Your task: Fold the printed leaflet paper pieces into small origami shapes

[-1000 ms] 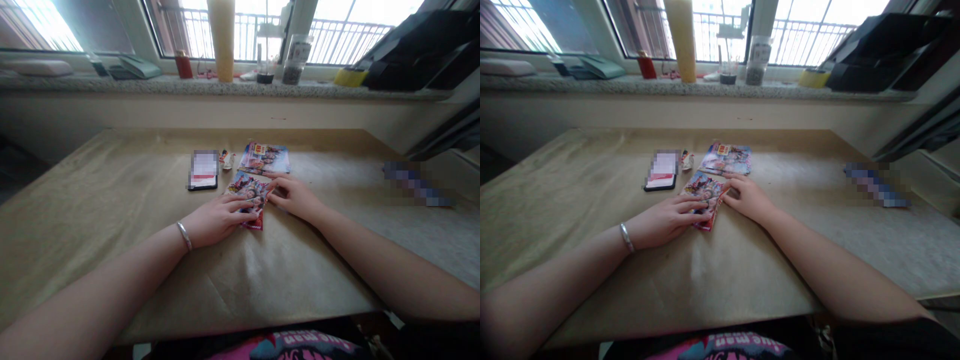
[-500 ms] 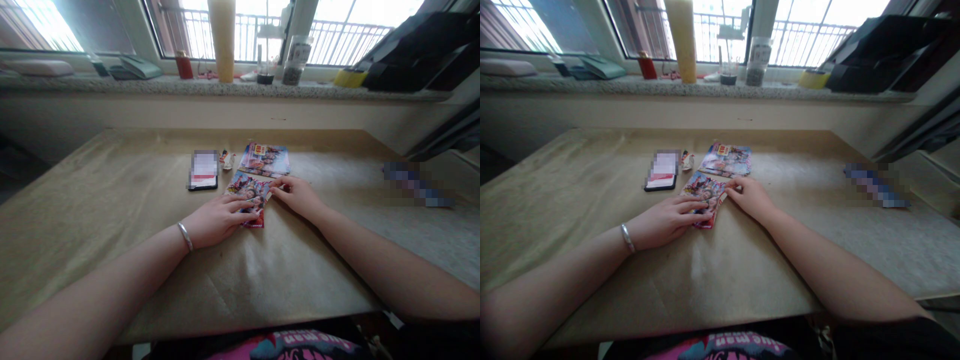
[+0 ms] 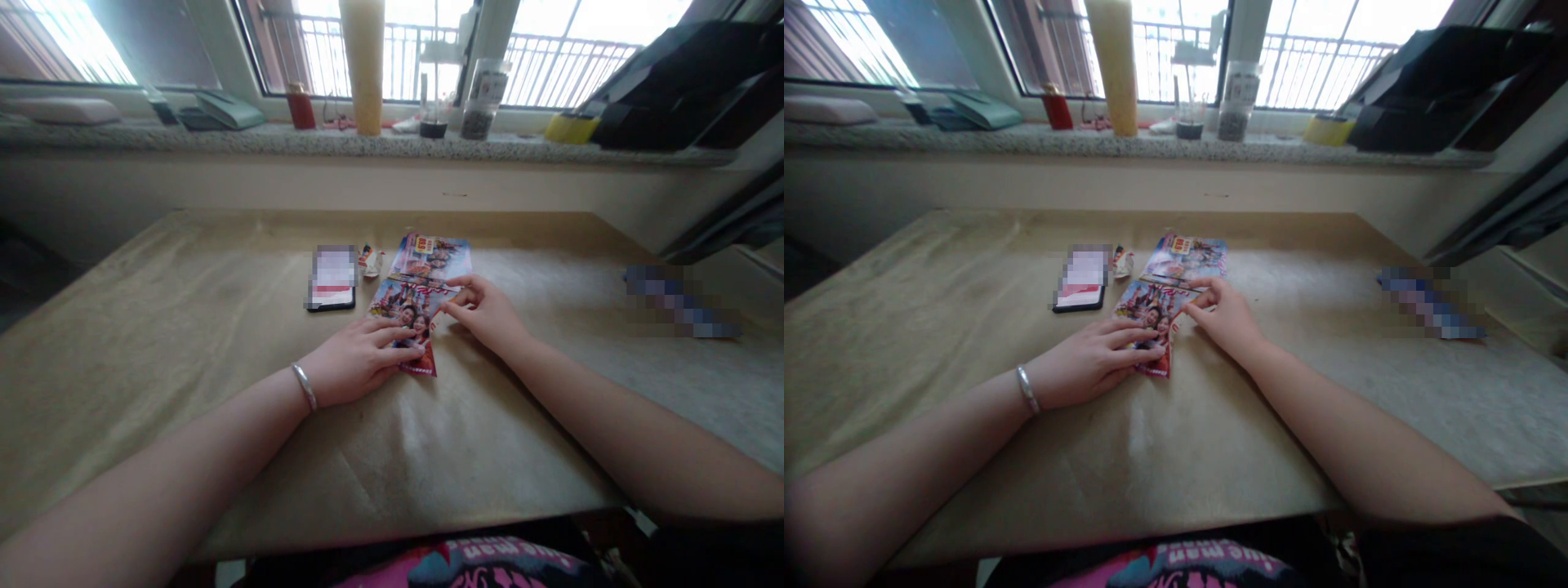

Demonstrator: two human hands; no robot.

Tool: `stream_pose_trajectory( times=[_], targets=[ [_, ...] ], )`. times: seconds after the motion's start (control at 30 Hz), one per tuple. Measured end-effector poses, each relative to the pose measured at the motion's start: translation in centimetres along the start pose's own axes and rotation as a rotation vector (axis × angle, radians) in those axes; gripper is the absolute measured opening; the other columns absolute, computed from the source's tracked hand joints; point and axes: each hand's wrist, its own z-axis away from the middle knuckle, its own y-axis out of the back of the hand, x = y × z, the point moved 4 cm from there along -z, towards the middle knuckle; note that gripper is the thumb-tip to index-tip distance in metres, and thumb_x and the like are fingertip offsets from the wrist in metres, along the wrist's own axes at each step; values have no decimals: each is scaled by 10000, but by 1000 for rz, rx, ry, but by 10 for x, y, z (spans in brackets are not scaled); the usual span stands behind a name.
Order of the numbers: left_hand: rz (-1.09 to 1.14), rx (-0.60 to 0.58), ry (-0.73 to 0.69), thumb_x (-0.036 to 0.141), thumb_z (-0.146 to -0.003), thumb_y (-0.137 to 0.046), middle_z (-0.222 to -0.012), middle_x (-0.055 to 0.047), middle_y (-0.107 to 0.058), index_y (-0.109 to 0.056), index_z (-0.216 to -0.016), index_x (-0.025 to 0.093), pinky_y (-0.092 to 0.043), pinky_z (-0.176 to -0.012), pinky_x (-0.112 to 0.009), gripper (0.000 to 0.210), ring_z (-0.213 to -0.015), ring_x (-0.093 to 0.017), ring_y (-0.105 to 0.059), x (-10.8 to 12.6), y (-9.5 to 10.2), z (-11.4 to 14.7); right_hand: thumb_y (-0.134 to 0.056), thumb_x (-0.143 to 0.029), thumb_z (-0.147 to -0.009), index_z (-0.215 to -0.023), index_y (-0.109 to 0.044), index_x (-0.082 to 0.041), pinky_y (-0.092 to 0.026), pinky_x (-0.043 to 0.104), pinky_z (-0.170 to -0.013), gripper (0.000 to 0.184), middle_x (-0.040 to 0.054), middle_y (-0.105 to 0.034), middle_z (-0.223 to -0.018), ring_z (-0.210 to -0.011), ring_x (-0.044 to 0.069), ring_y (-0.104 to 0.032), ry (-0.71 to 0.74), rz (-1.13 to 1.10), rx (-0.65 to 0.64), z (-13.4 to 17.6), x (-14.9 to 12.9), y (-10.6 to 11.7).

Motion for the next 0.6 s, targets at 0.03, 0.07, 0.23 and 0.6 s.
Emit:
stream_pose_trajectory(
  times=[0.03,0.07,0.23,0.6],
  targets=[
    [-2,0,2,263,-937,-424,-1369,-52,-491,-495,-1313,297,-396,-1030,-463,384,-1231,-253,-454,0,0,0,-690,-400,-690,-938,-575,-192,-408,236,-487,344,-28,-594,-640,-528,109,-523,-12,-19,-2,0,1,-1],
    [-4,1,5,262,-936,-426,-1376,-50,-484,-498,-1310,298,-397,-1030,-463,383,-1233,-254,-452,0,0,0,-694,-419,-680,-854,-563,-192,-385,230,-475,315,-31,-576,-616,-518,104,-507,-25,-41,-6,0,2,-2],
    [-9,4,15,244,-920,-440,-1409,-31,-450,-505,-1303,312,-398,-1031,-458,394,-1240,-257,-440,1,2,0,-677,-501,-672,-632,-398,-218,-307,225,-435,400,-45,-504,-543,-465,90,-433,-63,-85,-49,2,4,-6],
    [23,5,44,237,-922,-430,-1431,-14,-427,-496,-1312,297,-355,-1075,-458,400,-1275,-242,-404,0,0,-1,-663,-459,-683,-697,-429,-225,-457,253,-500,331,-20,-580,-606,-566,148,-593,-47,-91,-119,9,-3,-12]
  ],
)
